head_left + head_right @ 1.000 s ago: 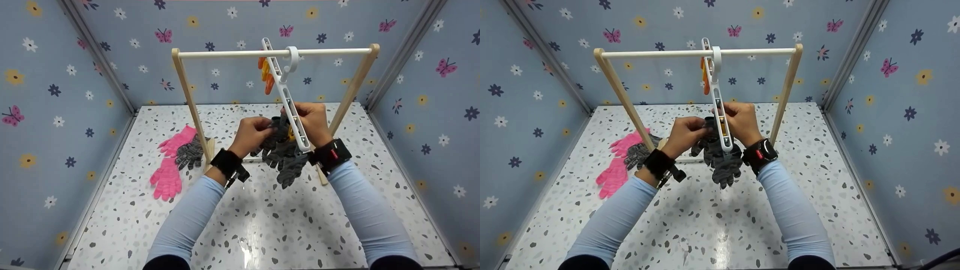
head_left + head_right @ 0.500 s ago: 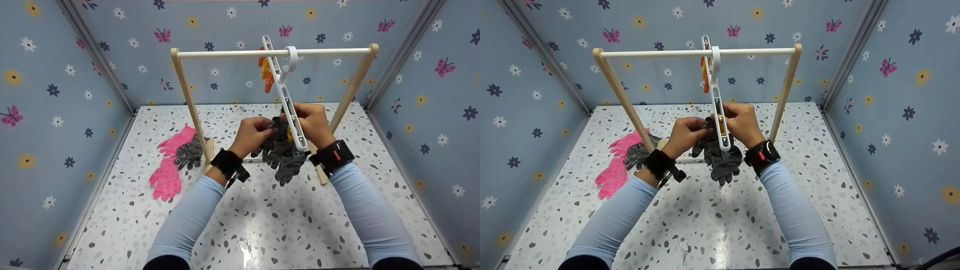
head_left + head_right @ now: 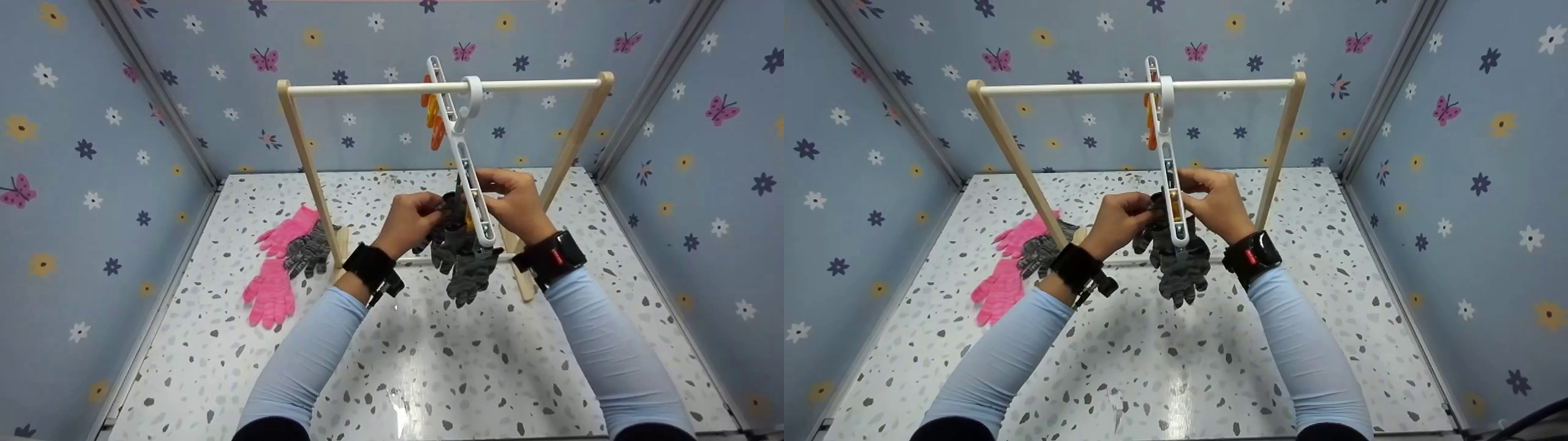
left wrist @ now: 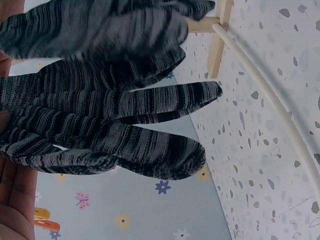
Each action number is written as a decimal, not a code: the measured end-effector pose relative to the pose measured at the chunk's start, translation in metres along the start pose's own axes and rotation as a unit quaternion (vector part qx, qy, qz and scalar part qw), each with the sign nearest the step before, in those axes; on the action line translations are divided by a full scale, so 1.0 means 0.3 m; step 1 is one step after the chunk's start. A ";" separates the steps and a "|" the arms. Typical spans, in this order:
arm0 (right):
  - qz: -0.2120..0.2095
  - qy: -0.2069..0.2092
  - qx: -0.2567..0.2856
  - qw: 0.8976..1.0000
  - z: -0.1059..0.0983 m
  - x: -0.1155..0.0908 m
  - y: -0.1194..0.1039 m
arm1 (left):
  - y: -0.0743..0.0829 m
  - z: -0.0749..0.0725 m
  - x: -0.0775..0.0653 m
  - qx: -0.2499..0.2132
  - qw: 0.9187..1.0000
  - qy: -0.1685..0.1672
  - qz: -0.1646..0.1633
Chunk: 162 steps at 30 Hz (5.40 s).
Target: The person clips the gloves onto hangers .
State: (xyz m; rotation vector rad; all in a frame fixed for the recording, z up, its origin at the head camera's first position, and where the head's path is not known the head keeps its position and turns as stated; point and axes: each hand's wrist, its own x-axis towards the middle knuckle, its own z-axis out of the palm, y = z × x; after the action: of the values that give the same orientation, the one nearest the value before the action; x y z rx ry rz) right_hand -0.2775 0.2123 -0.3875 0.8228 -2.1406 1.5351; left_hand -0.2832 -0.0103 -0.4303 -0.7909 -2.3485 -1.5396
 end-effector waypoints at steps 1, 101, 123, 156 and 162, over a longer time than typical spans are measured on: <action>-0.006 0.000 0.005 1.000 -0.003 -0.002 -0.002 | -0.001 0.000 0.000 0.003 1.000 0.000 0.004; 0.141 -0.129 -0.399 0.897 -0.074 -0.010 -0.317 | 0.196 -0.407 0.332 0.458 0.875 -0.121 0.102; 0.146 -0.159 -0.369 0.904 -0.130 0.034 -0.310 | 0.173 -0.413 0.316 0.479 0.854 -0.185 0.087; -0.026 -0.083 -0.432 0.898 -0.196 0.090 -0.193 | 0.291 -0.454 0.201 0.479 0.830 -0.286 0.003; -0.044 -0.070 -0.428 0.900 -0.192 0.104 -0.179 | 0.296 -0.472 0.187 0.468 0.838 -0.280 0.013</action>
State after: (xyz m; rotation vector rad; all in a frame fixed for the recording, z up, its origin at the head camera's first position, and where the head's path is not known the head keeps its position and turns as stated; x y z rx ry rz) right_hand -0.2676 0.2467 -0.3107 0.6847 -2.4816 0.3698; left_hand -0.2956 -0.0930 -0.2750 -1.0379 -2.9596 0.0367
